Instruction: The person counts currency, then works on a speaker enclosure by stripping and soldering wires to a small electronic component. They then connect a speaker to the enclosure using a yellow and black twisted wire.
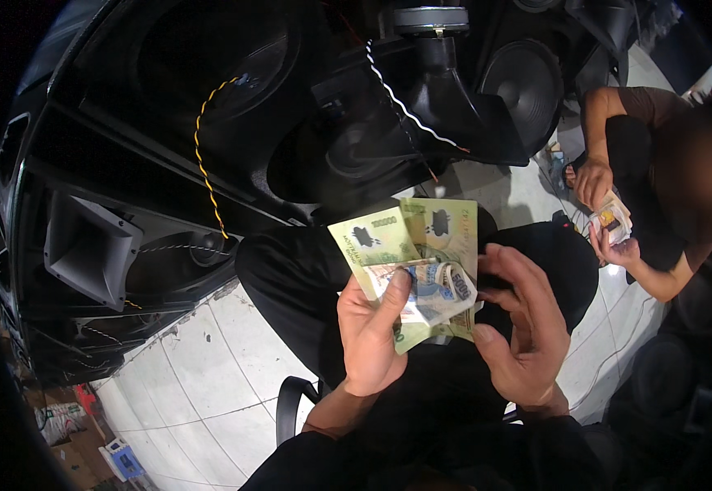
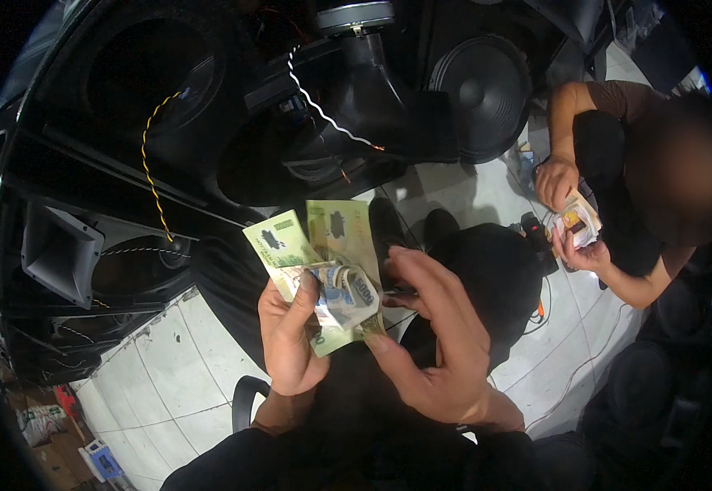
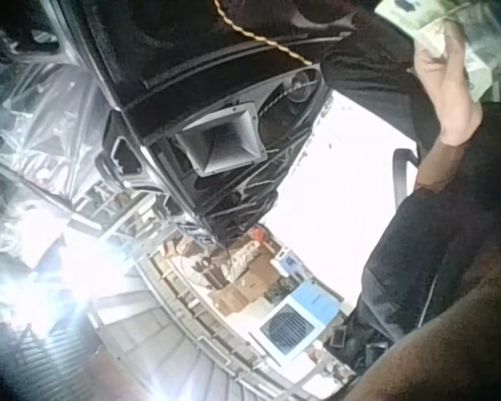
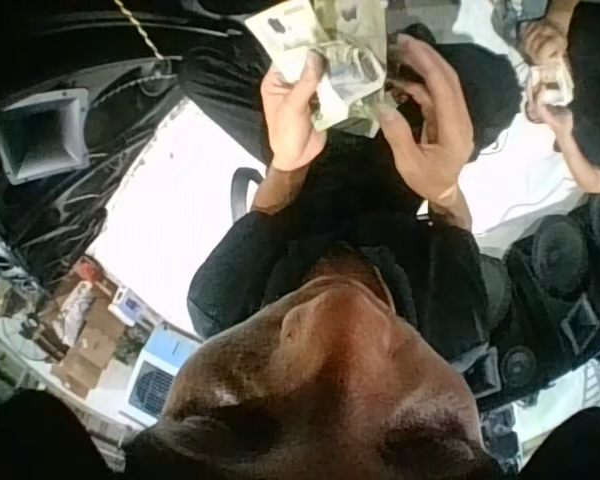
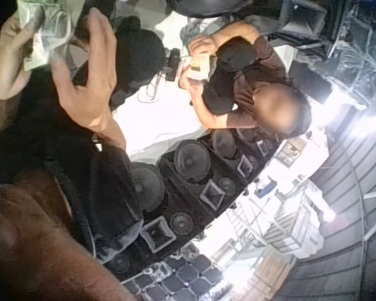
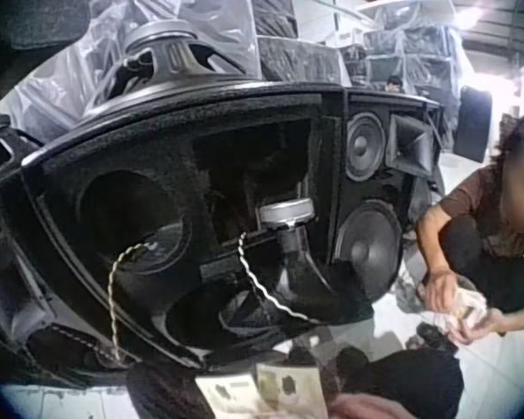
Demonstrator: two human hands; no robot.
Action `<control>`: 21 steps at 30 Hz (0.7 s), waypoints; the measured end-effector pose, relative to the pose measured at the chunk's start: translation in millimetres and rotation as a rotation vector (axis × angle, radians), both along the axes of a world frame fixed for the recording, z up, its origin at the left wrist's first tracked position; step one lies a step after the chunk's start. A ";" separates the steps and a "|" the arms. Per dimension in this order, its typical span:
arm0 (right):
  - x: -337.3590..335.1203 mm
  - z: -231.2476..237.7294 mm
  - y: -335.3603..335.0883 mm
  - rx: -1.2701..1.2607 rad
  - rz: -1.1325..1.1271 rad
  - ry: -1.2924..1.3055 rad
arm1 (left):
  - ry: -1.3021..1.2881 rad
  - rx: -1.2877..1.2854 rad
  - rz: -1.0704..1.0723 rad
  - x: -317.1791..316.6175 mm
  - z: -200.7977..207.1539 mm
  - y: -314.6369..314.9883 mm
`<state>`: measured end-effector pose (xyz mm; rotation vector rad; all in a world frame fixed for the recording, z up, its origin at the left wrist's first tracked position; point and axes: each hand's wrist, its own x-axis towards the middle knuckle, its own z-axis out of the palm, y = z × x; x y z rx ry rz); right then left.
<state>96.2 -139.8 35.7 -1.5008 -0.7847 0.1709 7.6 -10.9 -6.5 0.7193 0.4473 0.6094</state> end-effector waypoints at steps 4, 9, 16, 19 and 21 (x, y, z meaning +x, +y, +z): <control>-3.8 0.8 -0.6 -0.195 0.064 0.047 | 0.052 0.162 0.020 0.2 7.1 -11.1; -3.1 2.1 0.5 -0.272 0.076 -0.035 | 0.061 0.237 -0.115 -5.6 5.8 -18.5; -5.1 -3.6 0.7 -0.216 0.110 0.137 | 0.099 0.335 -0.179 -5.4 9.2 -17.6; -5.0 -3.8 0.8 -0.172 0.147 0.265 | 0.098 0.376 -0.184 -6.5 12.8 -14.7; -6.0 -3.4 2.1 -0.135 0.151 0.340 | 0.098 0.397 -0.167 -7.4 12.5 -13.2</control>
